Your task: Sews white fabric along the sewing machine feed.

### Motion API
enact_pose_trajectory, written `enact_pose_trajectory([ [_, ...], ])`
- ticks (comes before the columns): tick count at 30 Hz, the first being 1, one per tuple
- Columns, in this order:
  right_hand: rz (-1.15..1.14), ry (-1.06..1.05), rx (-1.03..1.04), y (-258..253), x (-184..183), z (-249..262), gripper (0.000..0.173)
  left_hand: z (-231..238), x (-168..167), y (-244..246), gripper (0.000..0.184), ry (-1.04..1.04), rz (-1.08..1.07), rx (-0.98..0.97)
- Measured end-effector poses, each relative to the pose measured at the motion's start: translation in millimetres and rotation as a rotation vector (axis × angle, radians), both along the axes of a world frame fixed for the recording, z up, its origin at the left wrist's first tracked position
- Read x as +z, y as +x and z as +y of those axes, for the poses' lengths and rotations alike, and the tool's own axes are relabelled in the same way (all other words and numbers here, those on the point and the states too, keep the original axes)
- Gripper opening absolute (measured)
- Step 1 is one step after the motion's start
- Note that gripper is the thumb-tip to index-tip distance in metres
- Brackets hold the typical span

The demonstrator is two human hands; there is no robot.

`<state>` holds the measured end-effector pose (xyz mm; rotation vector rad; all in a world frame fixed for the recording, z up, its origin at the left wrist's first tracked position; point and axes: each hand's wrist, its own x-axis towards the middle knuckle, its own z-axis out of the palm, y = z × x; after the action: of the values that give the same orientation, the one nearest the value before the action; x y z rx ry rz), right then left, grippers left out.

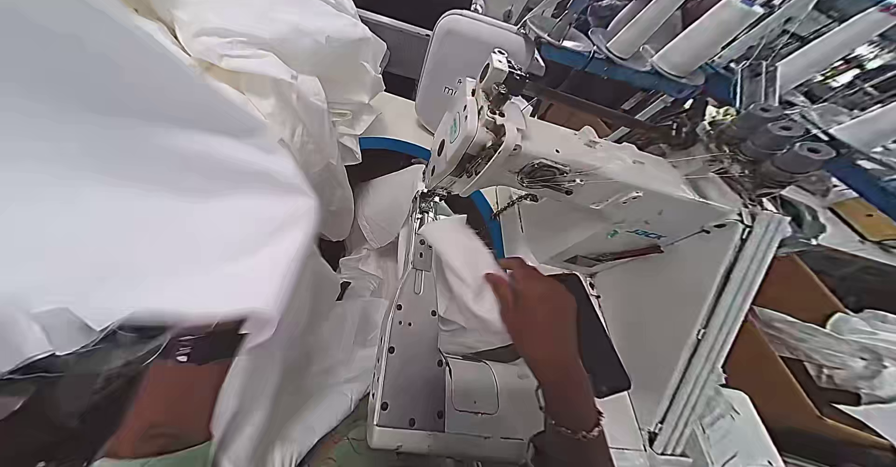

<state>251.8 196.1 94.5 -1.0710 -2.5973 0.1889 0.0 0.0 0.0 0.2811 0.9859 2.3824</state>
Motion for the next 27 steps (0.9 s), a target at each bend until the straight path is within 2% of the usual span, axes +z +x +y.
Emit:
enact_pose_trajectory([
  [2, 0.029, 0.044, -0.392, 44.4, 7.7, 40.5, 0.029, 41.3, -5.2, 42.2, 0.085, -0.077, 0.004, -0.296],
  [3, 0.055, 0.064, -0.538, 60.0, 7.3, 56.6, 0.031, 60.2, -8.8, 49.0, 0.082, -0.073, 0.055, -0.427],
  [4, 0.085, 0.077, -0.624, 68.3, 6.0, 65.6, 0.032, 75.6, -5.1, 47.8, 0.057, -0.16, 0.153, -0.472],
  [5, 0.115, 0.097, -0.627, 70.1, 5.5, 64.2, 0.032, 87.2, 6.0, 44.6, 0.026, -0.334, 0.276, -0.435],
  [6, 0.141, 0.138, -0.531, 63.8, 5.3, 55.4, 0.033, 97.6, 15.2, 40.0, 0.016, -0.539, 0.454, -0.386],
  [8, 0.142, 0.227, -0.141, 26.6, -6.5, 28.9, 0.043, 107.6, 32.9, 34.5, 0.023, -0.812, 0.933, -0.327],
  [10, 0.145, 0.363, 0.308, -29.4, -33.0, 19.0, 0.043, 103.5, 51.7, 52.5, 0.029, -0.924, 1.411, -0.196],
  [11, 0.123, 0.405, 0.439, -52.1, -43.7, 19.7, 0.039, 94.9, 50.2, 70.2, 0.026, -0.978, 1.555, -0.114],
  [12, 0.103, 0.426, 0.507, -67.7, -51.8, 25.2, 0.031, 80.9, 40.2, 83.7, 0.029, -1.029, 1.608, -0.049],
  [14, 0.067, 0.385, 0.544, -78.6, -58.8, 43.9, 0.017, 40.1, 14.7, 87.3, 0.035, -1.119, 1.483, -0.065],
  [15, 0.071, 0.322, 0.56, -77.9, -61.1, 49.2, 0.015, 15.3, 9.9, 82.6, 0.026, -1.128, 1.376, -0.192],
  [17, 0.096, 0.236, 0.566, -71.9, -74.1, 44.0, 0.019, -23.6, 30.8, 82.4, 0.005, -0.99, 1.27, -0.709],
  [18, 0.106, 0.216, 0.56, -65.6, -80.0, 38.2, 0.02, -28.7, 41.2, 91.6, 0.02, -0.798, 1.277, -0.894],
  [19, 0.123, 0.22, 0.551, -62.3, -82.9, 35.4, 0.019, -21.6, 46.1, 99.2, 0.033, -0.627, 1.27, -0.96],
  [20, 0.156, 0.244, 0.547, -64.7, -84.4, 36.6, 0.018, -4.9, 46.4, 97.1, 0.039, -0.567, 1.267, -0.911],
  [21, 0.189, 0.258, 0.546, -67.6, -85.8, 39.1, 0.019, 20.3, 38.8, 87.4, 0.036, -0.575, 1.272, -0.738],
  [23, 0.217, 0.226, 0.551, -65.3, -83.3, 39.3, 0.021, 77.7, 15.5, 69.0, 0.022, -0.718, 1.181, -0.431],
  [24, 0.216, 0.185, 0.519, -59.8, -77.7, 36.4, 0.025, 96.8, 3.4, 72.7, 0.021, -0.766, 1.101, -0.334],
  [26, 0.166, 0.076, 0.352, -48.8, -54.2, 46.4, 0.044, 115.1, -10.1, 94.8, 0.035, -0.791, 0.977, -0.179],
  [27, 0.109, -0.005, 0.24, -42.7, -44.2, 54.6, 0.042, 114.7, -14.7, 102.7, 0.042, -0.771, 0.926, -0.152],
])
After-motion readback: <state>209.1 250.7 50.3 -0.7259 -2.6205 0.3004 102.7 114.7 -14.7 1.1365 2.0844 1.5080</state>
